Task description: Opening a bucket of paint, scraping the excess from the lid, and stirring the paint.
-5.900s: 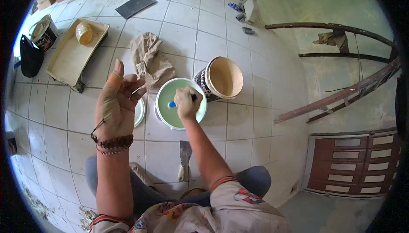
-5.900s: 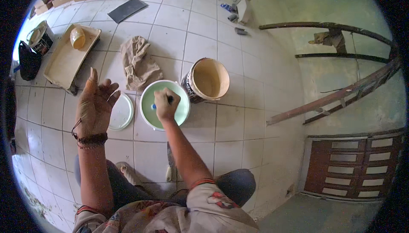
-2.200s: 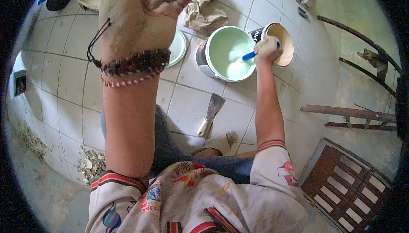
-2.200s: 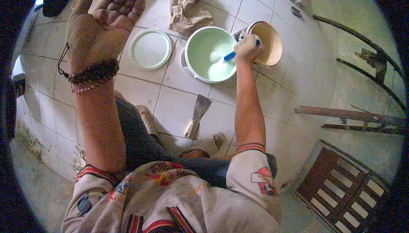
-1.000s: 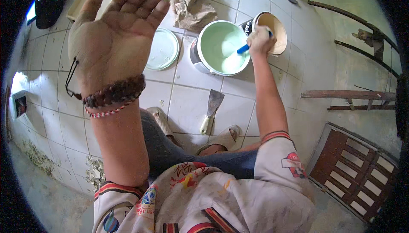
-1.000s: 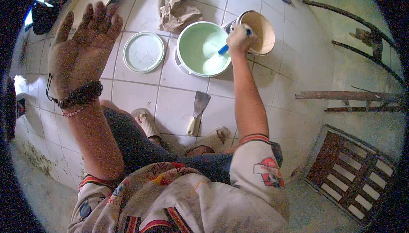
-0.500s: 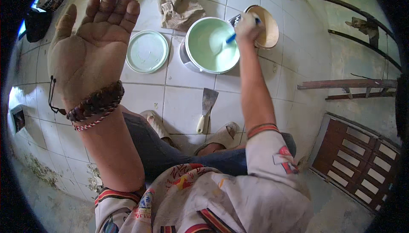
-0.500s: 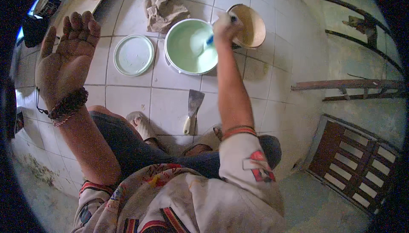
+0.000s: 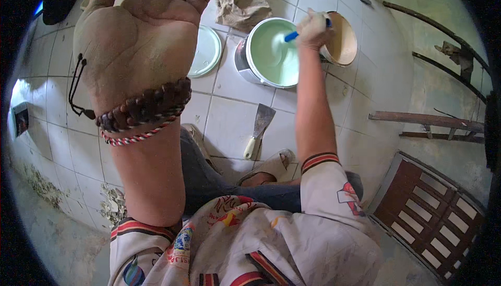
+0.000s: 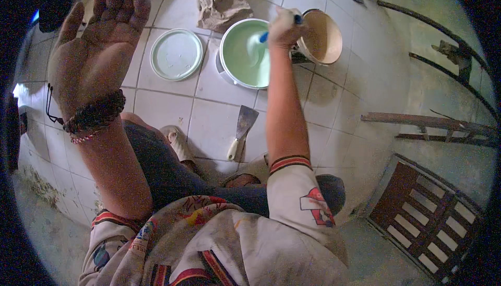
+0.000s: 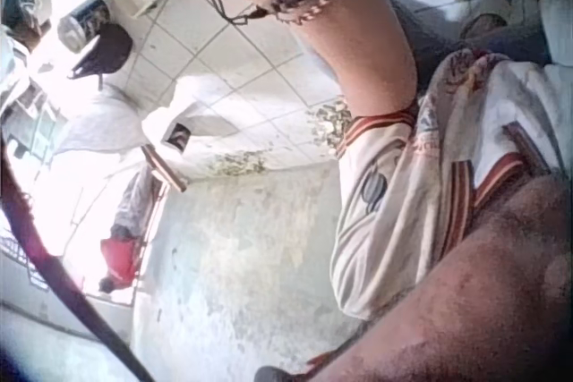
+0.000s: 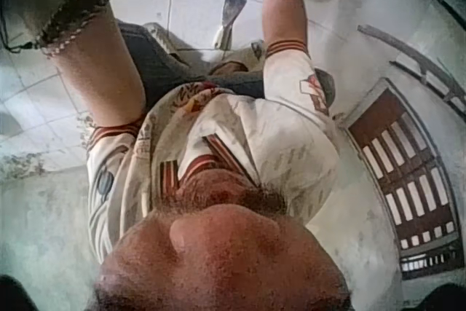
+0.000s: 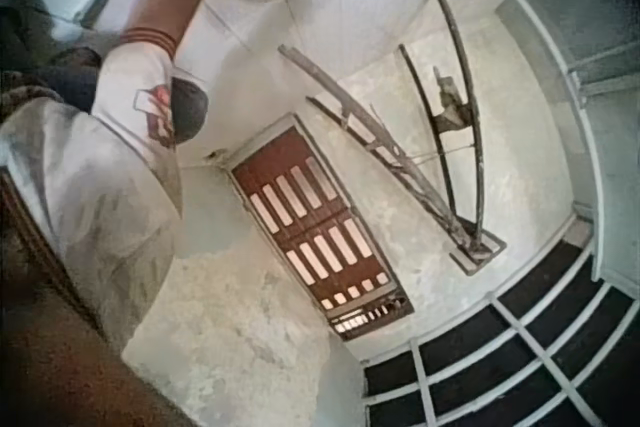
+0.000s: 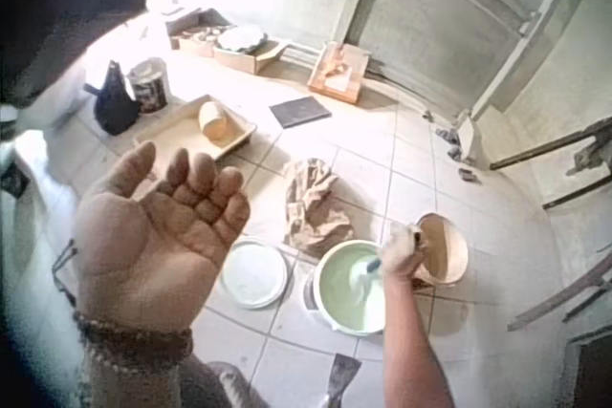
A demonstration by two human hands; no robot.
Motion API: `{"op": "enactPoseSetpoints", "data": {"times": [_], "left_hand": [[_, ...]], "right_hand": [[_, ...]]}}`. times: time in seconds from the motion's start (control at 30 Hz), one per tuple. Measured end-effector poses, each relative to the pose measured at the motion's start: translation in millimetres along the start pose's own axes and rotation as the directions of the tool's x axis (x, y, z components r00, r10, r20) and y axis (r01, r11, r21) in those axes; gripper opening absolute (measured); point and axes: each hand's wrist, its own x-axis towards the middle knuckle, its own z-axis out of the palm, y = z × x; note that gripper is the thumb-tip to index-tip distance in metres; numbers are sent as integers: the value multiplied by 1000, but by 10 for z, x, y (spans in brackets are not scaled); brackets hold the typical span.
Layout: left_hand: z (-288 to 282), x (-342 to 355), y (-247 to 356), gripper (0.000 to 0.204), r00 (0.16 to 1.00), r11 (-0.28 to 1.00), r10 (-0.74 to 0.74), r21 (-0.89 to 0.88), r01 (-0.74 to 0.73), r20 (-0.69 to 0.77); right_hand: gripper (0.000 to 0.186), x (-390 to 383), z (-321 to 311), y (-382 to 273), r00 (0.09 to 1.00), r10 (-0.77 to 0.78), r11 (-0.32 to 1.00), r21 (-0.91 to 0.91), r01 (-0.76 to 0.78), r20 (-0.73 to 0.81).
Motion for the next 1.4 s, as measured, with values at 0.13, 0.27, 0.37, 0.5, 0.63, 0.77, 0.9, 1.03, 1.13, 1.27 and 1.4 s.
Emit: {"op": "enactPoseSetpoints", "data": {"times": [0.13, 0.27, 0.37, 0.5, 0.63, 0.77, 0.9, 1.03, 1.13, 1.27, 1.4], "left_hand": [[-188, 38, 68, 27, 991, 996, 84, -12, -86, -108], [5, 155, -78, 27, 998, 998, 45, -30, -47, -49], [375, 221, -435, 29, 804, 943, 334, 177, -283, -493], [384, 268, -475, 27, 842, 939, 345, 159, -306, -415], [465, 261, -490, 27, 749, 914, 405, 216, -343, -524], [422, 164, -562, 27, 859, 938, 347, 154, -312, -376], [436, 152, -602, 27, 883, 947, 320, 137, -290, -343], [418, 136, -617, 27, 880, 943, 330, 169, -288, -341], [430, 126, -611, 26, 883, 938, 339, 185, -292, -324], [376, 129, -482, 30, 896, 940, 327, 205, -274, -301], [235, 297, -512, 30, 861, 946, 315, 201, -253, -400]], "right_hand": [[24, -665, 90, -36, 982, 63, 953, 281, -113, 180], [29, -647, -117, -672, 987, 89, 981, 162, -110, 134], [28, -588, -63, -1305, 988, 46, 990, 124, -65, 148], [29, -572, -68, -1821, 955, -87, 990, 129, 51, 285], [28, -526, -86, -2257, 803, -284, 958, 196, 210, 525], [31, -642, -33, -2787, 816, -298, 954, 181, 239, 495], [29, -626, -120, -2863, 722, -322, 947, 209, 245, 613], [28, -622, -196, -2318, 820, -332, 943, 200, 268, 467], [23, -667, -156, -1704, 909, -193, 976, 165, 140, 371], [20, -731, -213, -896, 962, -165, 986, 44, 159, 215], [19, -821, -384, -362, 896, -205, 835, -407, 371, 394]]}}
